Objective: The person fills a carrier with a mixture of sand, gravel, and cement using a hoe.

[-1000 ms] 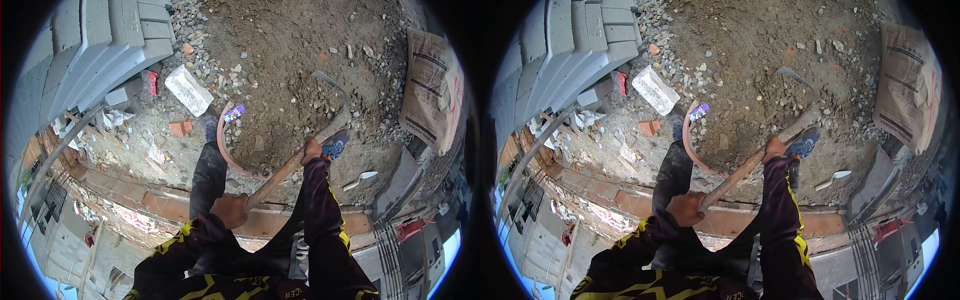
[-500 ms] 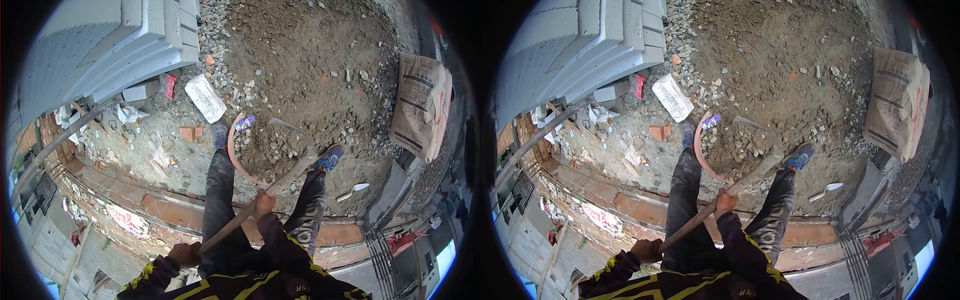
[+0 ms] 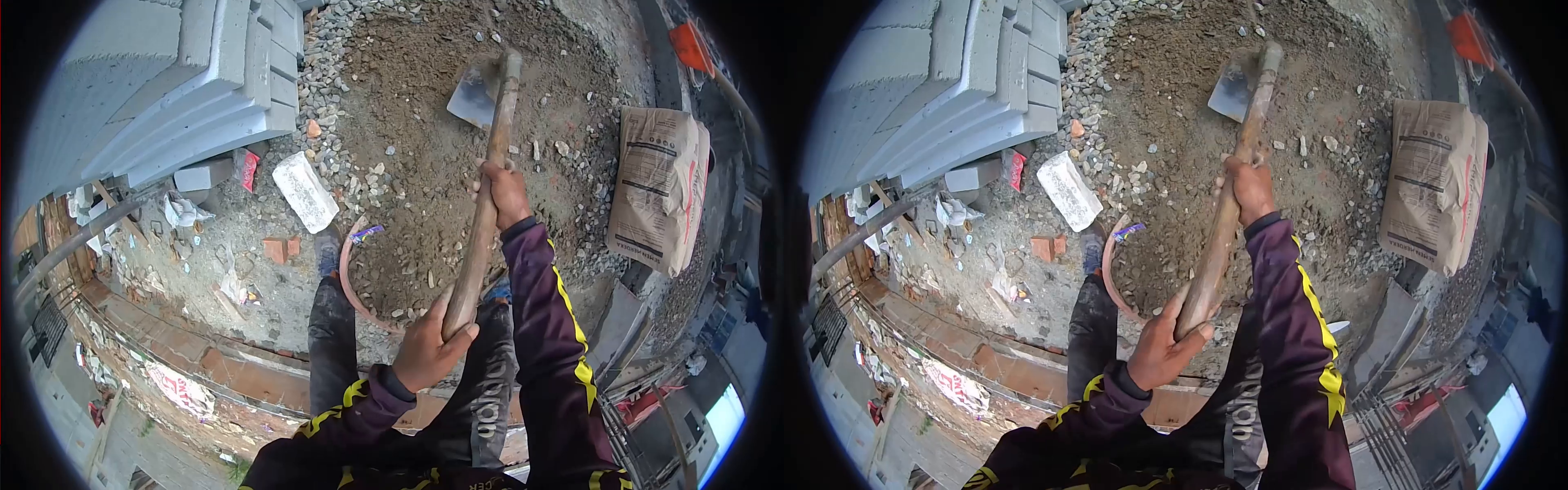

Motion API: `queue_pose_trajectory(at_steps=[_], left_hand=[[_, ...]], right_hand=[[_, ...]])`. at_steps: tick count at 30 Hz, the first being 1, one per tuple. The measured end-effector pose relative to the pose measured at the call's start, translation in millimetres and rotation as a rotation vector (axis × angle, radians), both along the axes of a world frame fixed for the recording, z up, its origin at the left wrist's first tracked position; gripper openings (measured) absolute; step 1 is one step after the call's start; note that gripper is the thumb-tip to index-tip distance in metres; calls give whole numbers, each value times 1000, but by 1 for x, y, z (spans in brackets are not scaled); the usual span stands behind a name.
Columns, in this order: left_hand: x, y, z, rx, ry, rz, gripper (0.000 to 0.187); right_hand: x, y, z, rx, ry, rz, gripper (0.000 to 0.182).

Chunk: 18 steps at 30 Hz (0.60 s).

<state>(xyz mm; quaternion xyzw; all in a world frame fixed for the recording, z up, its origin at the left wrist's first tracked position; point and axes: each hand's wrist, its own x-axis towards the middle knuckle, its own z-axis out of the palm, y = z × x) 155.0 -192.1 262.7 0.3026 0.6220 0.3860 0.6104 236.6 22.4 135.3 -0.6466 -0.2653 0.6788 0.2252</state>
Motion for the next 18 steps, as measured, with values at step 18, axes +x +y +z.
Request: queue_pose_trajectory(at_steps=[18], left_hand=[[-138,-216,-100,-532,902,-152,40]], right_hand=[[-84,-90,-205,-126,-391,868,42]])
